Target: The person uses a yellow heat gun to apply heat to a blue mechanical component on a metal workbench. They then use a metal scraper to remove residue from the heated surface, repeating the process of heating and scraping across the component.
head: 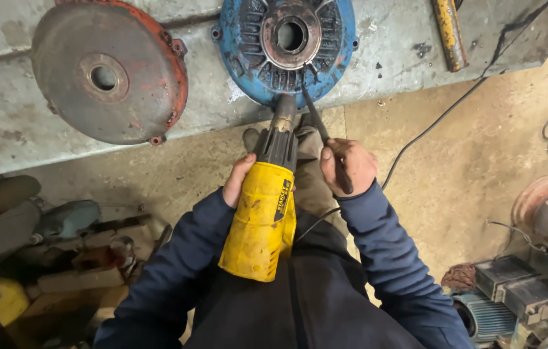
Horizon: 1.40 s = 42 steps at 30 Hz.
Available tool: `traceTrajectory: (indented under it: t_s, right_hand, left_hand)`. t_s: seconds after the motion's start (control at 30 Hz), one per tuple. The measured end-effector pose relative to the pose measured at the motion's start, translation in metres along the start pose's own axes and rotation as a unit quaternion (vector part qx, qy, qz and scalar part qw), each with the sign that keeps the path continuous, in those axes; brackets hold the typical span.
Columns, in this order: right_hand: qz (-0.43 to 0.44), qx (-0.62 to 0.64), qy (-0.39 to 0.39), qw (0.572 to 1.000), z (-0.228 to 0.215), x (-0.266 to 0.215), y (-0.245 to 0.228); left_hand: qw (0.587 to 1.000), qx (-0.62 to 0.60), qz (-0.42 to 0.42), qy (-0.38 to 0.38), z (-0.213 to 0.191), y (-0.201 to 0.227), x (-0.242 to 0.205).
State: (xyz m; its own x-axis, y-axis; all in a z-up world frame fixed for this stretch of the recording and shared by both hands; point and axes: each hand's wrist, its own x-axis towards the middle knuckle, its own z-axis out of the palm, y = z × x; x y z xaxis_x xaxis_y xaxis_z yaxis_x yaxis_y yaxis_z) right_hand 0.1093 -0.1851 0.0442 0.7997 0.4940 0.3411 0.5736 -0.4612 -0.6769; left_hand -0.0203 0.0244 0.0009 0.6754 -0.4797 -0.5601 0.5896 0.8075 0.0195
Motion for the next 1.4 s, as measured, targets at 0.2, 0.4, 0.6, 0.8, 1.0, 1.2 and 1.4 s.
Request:
traceTrajectory:
  t_s: [0.2, 0.4, 0.6, 0.8, 1.0, 1.2, 1.4]
  right_hand:
    - [-0.015, -0.007, 0.012, 1.0, 0.001, 0.007, -0.006]
    - [0.006, 0.0, 0.019, 1.0, -0.005, 0.0, 0.0]
    - [0.057, 0.006, 0.03, 0.998, -0.006, 0.003, -0.014]
    - [0.157, 0.003, 0.085, 0.984, 0.019, 0.015, -0.044]
    - [0.218, -0.014, 0.145, 0.965, 0.048, 0.011, -0.074]
    - [0.224, -0.014, 0.156, 0.962, 0.049, 0.018, -0.066]
    - [0.27, -0.009, 0.164, 0.949, 0.055, 0.011, -0.064]
  left_hand:
    - [1.0, 0.021, 0.008, -0.014, 0.009, 0.007, -0.003]
    - [0.999, -0.007, -0.02, 0.05, 0.023, 0.038, -0.002]
    - [0.995, 0.051, -0.078, 0.023, 0.011, 0.085, -0.008]
    - [0.967, 0.091, -0.229, 0.057, 0.01, 0.165, -0.01]
    - [0.949, 0.066, -0.31, 0.007, -0.012, 0.204, 0.013]
    - [0.941, 0.061, -0.33, 0.045, -0.004, 0.211, 0.009]
    - [0.941, 0.088, -0.325, -0.032, -0.01, 0.219, 0.006]
